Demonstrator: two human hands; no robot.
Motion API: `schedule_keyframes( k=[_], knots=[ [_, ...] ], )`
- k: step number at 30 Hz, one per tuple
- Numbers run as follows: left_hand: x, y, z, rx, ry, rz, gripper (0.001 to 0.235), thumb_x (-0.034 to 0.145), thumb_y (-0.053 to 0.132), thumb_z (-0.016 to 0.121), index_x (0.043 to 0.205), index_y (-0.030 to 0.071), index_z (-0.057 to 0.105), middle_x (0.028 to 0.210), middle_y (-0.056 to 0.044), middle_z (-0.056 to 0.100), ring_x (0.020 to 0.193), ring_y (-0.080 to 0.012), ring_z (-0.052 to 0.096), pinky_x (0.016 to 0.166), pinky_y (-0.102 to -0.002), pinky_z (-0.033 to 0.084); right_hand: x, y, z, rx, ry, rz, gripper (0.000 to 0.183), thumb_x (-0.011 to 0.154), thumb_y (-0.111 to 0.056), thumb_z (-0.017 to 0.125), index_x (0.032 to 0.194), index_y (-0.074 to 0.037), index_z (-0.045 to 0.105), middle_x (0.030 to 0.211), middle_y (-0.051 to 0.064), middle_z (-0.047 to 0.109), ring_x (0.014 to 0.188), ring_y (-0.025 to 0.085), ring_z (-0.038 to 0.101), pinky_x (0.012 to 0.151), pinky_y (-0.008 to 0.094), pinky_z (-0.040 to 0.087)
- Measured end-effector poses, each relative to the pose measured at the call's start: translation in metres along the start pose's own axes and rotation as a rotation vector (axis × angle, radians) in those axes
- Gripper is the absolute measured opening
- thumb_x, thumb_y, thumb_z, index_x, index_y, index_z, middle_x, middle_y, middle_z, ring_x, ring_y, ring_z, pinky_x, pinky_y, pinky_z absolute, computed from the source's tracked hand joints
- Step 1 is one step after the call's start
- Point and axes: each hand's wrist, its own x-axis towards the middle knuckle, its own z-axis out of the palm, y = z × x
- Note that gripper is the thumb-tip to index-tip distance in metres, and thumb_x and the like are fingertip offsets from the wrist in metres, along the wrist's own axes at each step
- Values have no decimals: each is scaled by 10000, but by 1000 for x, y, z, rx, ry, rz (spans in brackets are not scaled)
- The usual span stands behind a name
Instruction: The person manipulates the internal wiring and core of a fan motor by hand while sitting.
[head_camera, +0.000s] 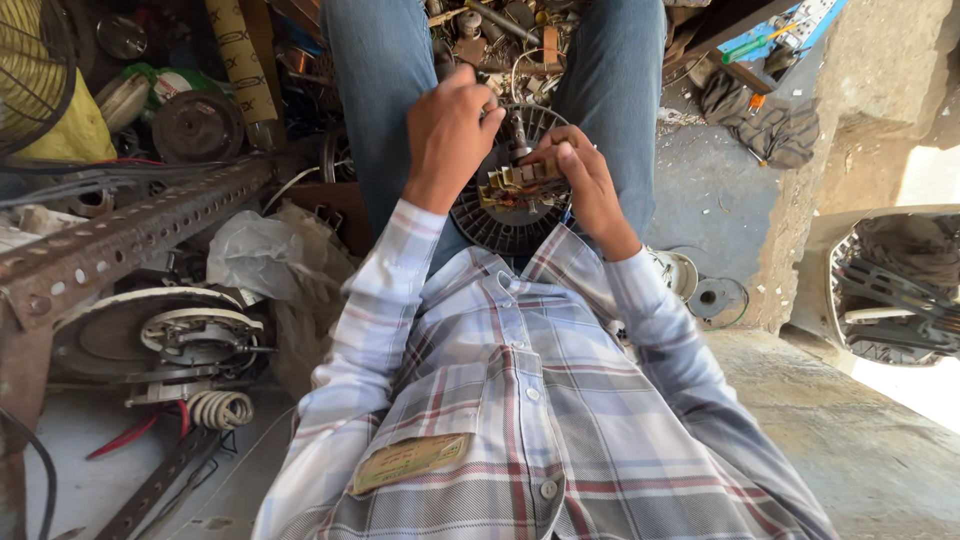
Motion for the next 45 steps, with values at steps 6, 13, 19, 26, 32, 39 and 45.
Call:
schedule_keyframes(
  k=[6, 13, 19, 26, 32, 39, 45],
  knots=[
    [-37, 37, -52, -148, -107, -99, 191, 880, 178, 834, 780, 62, 721, 741, -82, 584, 592, -249, 618, 516, -411, 444, 17, 5, 1, 154, -41, 321, 577, 1118, -382, 356, 959, 57, 694, 1053, 57, 615, 923, 149, 638, 870, 299, 513],
    [-86, 63, -53, -294, -423, 18, 191, 816, 147, 793, 989, 66, 781, 836, -87, 578, 734, -271, 668, 640, -407, 520, -12, -7, 15, -189, 295, -118, 232, 1053, -186, 554, 1045, -2, 694, 1080, 101, 656, 1041, 218, 605, 930, 353, 482],
    [-79, 69, -71, -151, -414, 130, 106, 807, 135, 792, 877, 64, 756, 889, -99, 551, 811, -263, 657, 676, -398, 525, -58, -18, 30, -749, 142, -440, 282, 767, -76, 829, 1042, -117, 780, 991, 134, 570, 955, 307, 558, 813, 405, 461],
    [-12, 76, -46, -57, -140, 295, 119, 880, 115, 756, 796, 56, 696, 872, -90, 542, 786, -239, 648, 663, -413, 510, -54, 3, 40, -9, 489, 111, 106, 829, -90, 860, 917, -74, 803, 884, 29, 557, 809, 139, 553, 709, 302, 443],
    [24, 28, 3, -39, -219, 58, 180, 781, 130, 824, 667, 62, 701, 900, -96, 616, 687, -221, 673, 592, -362, 535, -48, 4, 31, -260, 487, -7, 45, 876, -50, 818, 916, -27, 816, 859, 8, 624, 852, 128, 547, 783, 294, 445],
    [1, 13, -19, 23, -87, 19, 188, 855, 170, 817, 759, 53, 705, 881, -82, 602, 667, -223, 646, 590, -360, 512, 0, 0, 4, 133, 21, 73, 506, 1124, -343, 422, 1045, 47, 735, 1153, 55, 545, 1035, 145, 605, 944, 297, 491],
    [-58, 59, -60, -120, -212, 11, 178, 913, 171, 779, 805, 49, 708, 839, -86, 581, 629, -228, 635, 563, -382, 490, 9, 12, -1, 239, 36, 441, 432, 1105, -361, 368, 1057, -12, 619, 986, 106, 683, 928, 190, 644, 858, 323, 522]
  ],
)
